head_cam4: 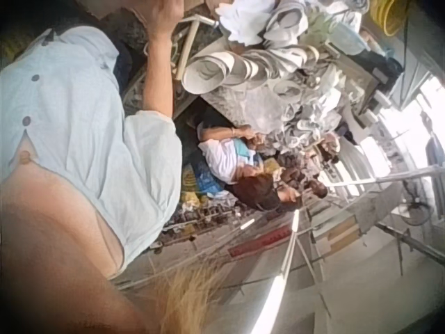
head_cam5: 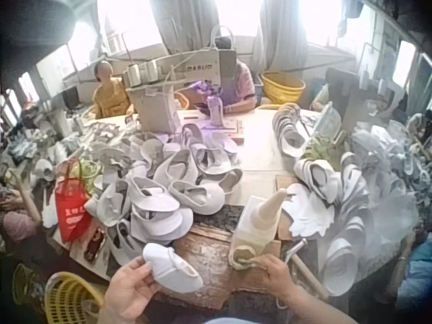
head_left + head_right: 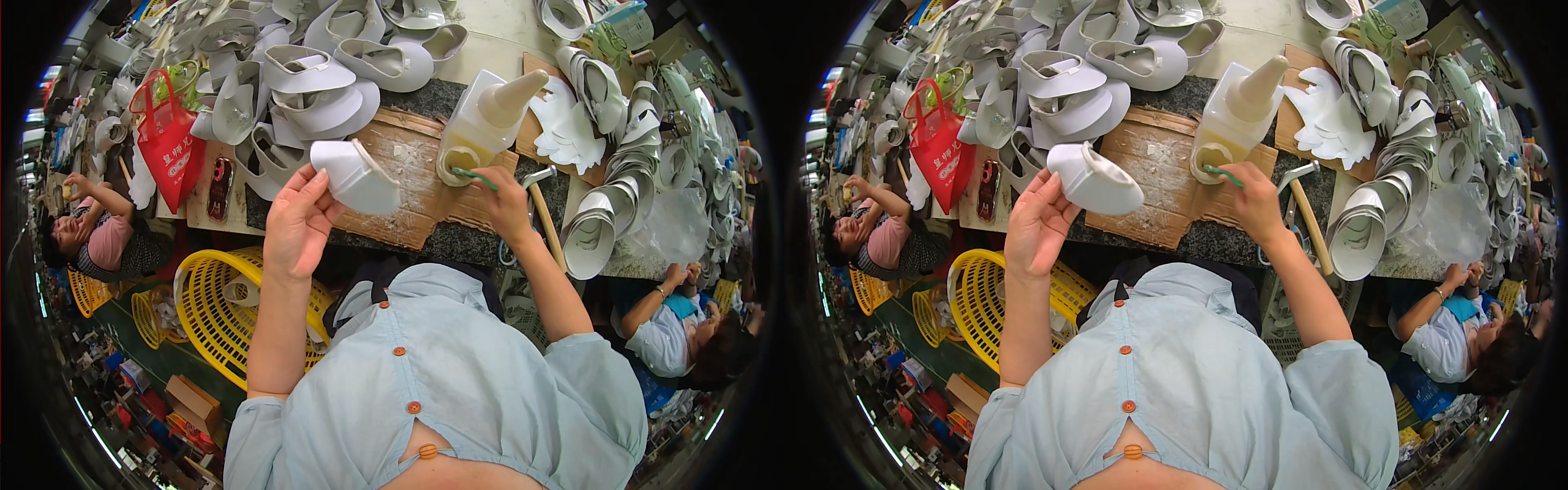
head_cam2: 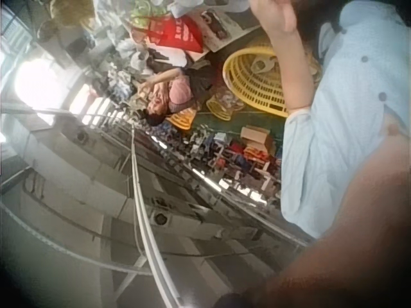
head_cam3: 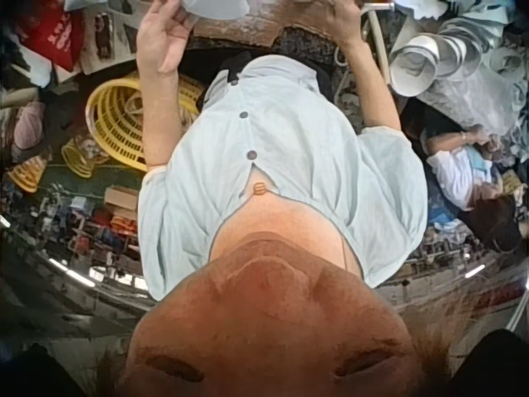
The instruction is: The person applies glue to the inner edges of white shoe uppers using a glue brush.
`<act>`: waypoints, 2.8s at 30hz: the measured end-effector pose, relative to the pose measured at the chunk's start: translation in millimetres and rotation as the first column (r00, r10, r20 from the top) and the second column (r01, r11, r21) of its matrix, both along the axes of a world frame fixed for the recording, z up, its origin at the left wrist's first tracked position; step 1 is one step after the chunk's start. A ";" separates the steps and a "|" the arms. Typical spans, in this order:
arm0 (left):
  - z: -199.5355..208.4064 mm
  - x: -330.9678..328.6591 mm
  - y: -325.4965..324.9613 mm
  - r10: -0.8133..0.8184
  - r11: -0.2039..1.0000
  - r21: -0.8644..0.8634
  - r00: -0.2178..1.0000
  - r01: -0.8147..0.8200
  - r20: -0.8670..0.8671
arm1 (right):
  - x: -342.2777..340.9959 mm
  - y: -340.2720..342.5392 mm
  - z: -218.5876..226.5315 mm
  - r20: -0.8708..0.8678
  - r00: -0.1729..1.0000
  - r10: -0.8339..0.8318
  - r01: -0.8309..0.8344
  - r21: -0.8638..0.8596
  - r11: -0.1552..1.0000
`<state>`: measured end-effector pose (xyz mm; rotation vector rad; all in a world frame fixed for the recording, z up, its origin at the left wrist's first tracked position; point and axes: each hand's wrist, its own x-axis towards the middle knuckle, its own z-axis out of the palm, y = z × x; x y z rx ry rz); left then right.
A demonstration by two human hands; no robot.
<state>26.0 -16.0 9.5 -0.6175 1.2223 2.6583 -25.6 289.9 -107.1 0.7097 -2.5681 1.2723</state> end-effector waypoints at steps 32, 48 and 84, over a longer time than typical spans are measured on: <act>7.8 -17.2 31.0 -0.088 0.975 0.206 0.996 0.084 0.012 | -29.1 -45.3 138.1 0.094 0.926 0.365 -0.261 -0.537 0.802; 24.8 -6.2 2.8 -0.130 0.991 -0.072 0.964 0.116 -0.232 | -43.0 -91.5 141.3 0.174 0.905 0.388 -0.139 -0.742 0.656; -20.8 11.6 -14.7 0.071 0.818 0.565 0.957 0.104 -0.280 | -15.6 -71.2 108.4 0.360 0.716 0.598 0.011 -0.862 0.506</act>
